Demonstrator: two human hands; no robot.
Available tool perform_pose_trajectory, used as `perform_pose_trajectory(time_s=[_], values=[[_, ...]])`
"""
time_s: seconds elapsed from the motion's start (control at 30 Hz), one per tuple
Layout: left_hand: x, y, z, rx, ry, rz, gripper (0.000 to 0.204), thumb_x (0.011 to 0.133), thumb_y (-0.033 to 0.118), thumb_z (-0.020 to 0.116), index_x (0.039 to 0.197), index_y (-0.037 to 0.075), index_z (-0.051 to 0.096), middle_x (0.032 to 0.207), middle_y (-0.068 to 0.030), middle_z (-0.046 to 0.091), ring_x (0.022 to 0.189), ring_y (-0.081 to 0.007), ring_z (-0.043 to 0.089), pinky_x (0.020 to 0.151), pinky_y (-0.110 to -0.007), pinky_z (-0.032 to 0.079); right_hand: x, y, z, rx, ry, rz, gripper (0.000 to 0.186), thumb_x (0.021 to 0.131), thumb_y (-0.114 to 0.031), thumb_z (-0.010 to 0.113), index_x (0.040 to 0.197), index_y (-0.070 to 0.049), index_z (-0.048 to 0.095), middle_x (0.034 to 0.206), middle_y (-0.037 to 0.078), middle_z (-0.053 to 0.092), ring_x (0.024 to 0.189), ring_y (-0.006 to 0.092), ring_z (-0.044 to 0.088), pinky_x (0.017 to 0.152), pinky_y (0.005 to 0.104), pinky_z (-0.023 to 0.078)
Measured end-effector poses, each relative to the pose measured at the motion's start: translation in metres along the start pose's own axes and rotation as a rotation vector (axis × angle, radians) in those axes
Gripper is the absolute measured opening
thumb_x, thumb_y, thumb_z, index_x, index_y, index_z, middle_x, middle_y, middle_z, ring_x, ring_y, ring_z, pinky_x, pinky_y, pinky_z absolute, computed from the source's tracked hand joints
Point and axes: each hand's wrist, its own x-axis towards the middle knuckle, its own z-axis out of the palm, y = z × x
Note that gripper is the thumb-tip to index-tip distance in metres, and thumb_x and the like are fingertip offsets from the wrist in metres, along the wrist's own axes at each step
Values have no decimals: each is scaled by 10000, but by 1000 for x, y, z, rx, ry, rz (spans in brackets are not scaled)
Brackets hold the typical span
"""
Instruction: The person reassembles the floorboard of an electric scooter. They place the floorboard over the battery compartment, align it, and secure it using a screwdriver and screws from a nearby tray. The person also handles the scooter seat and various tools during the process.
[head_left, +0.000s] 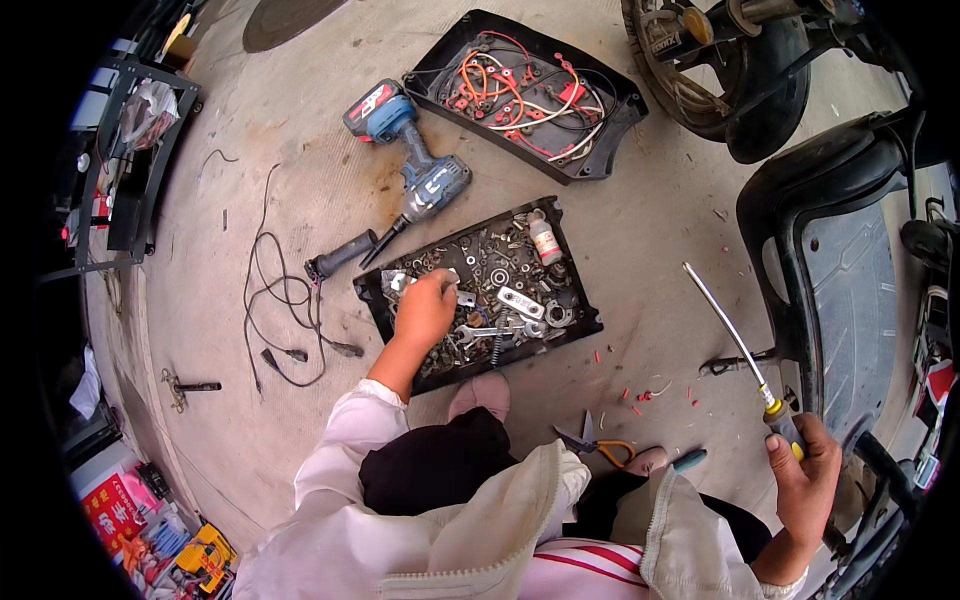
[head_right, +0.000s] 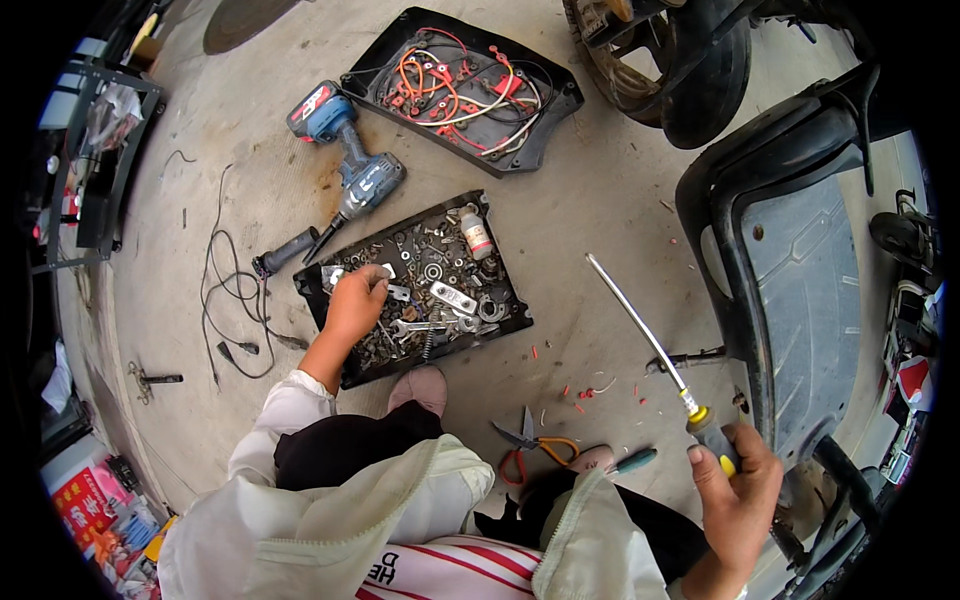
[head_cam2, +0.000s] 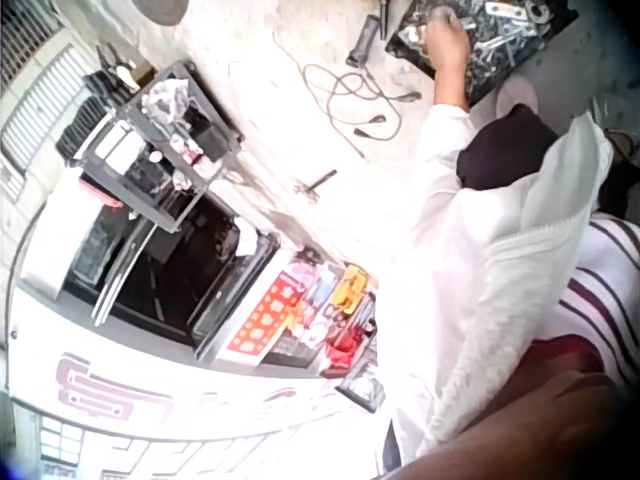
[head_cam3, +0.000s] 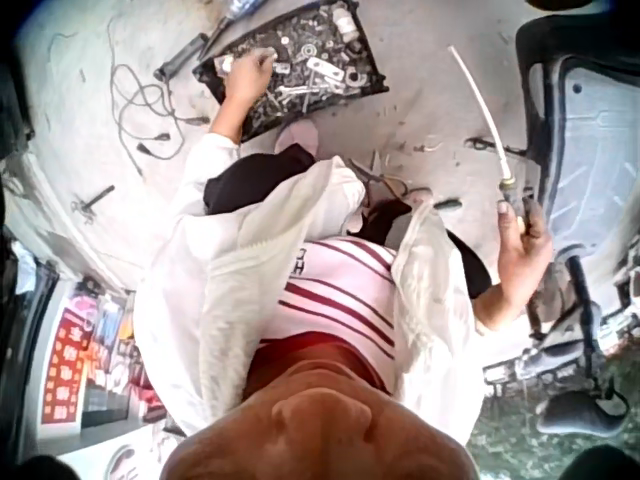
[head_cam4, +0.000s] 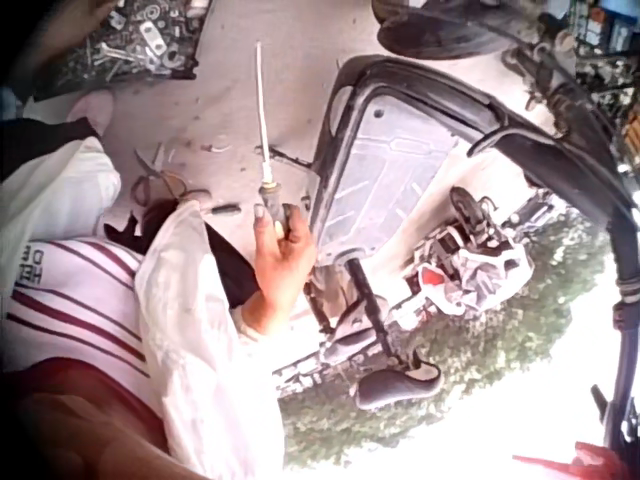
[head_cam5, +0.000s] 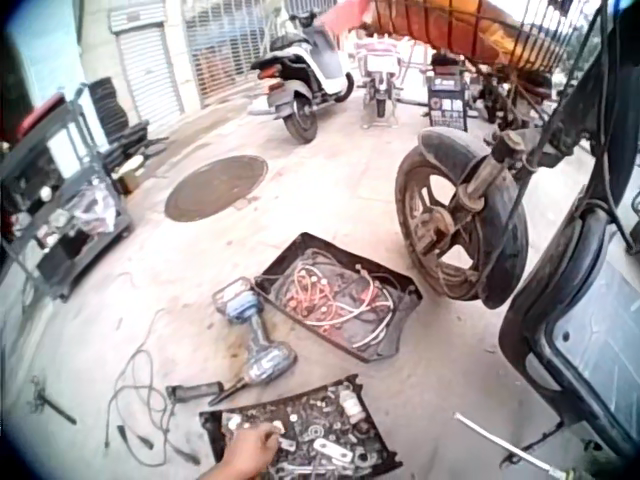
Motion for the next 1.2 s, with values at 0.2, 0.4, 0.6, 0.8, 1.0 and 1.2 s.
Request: perform_pose_trajectory(time_s=[0.2,0.4,0.6,0.8,1.0,1.2], values=[[-1,0,12,347,-103,34,259,915,90,576,1143,67,695,1139,-186,677,1044,-374,669,886,-468,554,-6,5,-6,-62,-40,-33,293,797,-108,796,876,39,556,700,14,433,693,111,365,592,271,333],[-18,9,11,468,-217,-3,300,914,151,612,1197,101,699,1255,-120,650,1202,-319,601,962,-460,529,-11,3,-6,-67,-91,22,367,887,-212,794,905,36,525,785,10,426,761,112,347,655,260,311],[-29,3,11,513,-277,53,246,916,175,620,1130,132,733,1253,-68,643,1228,-282,579,988,-431,517,-5,6,-1,-118,-96,-3,392,891,-248,791,898,34,518,775,17,422,756,123,344,647,266,303],[-28,9,8,434,-247,57,201,916,260,652,990,98,745,1092,-97,680,1115,-312,626,921,-442,532,-1,1,1,-128,-122,0,401,895,-264,785,877,23,505,759,17,406,749,121,330,631,275,290],[-22,10,12,443,-201,71,286,918,324,658,857,52,719,935,-154,702,973,-363,665,818,-484,550,-1,3,2,-106,-128,-20,392,892,-254,786,880,25,510,759,19,403,746,118,325,633,274,292],[-21,12,11,441,-191,45,300,914,340,662,834,55,717,908,-151,713,949,-360,675,784,-487,554,0,1,3,-126,-132,-33,402,887,-256,791,890,36,515,774,29,417,756,127,342,651,272,309]])
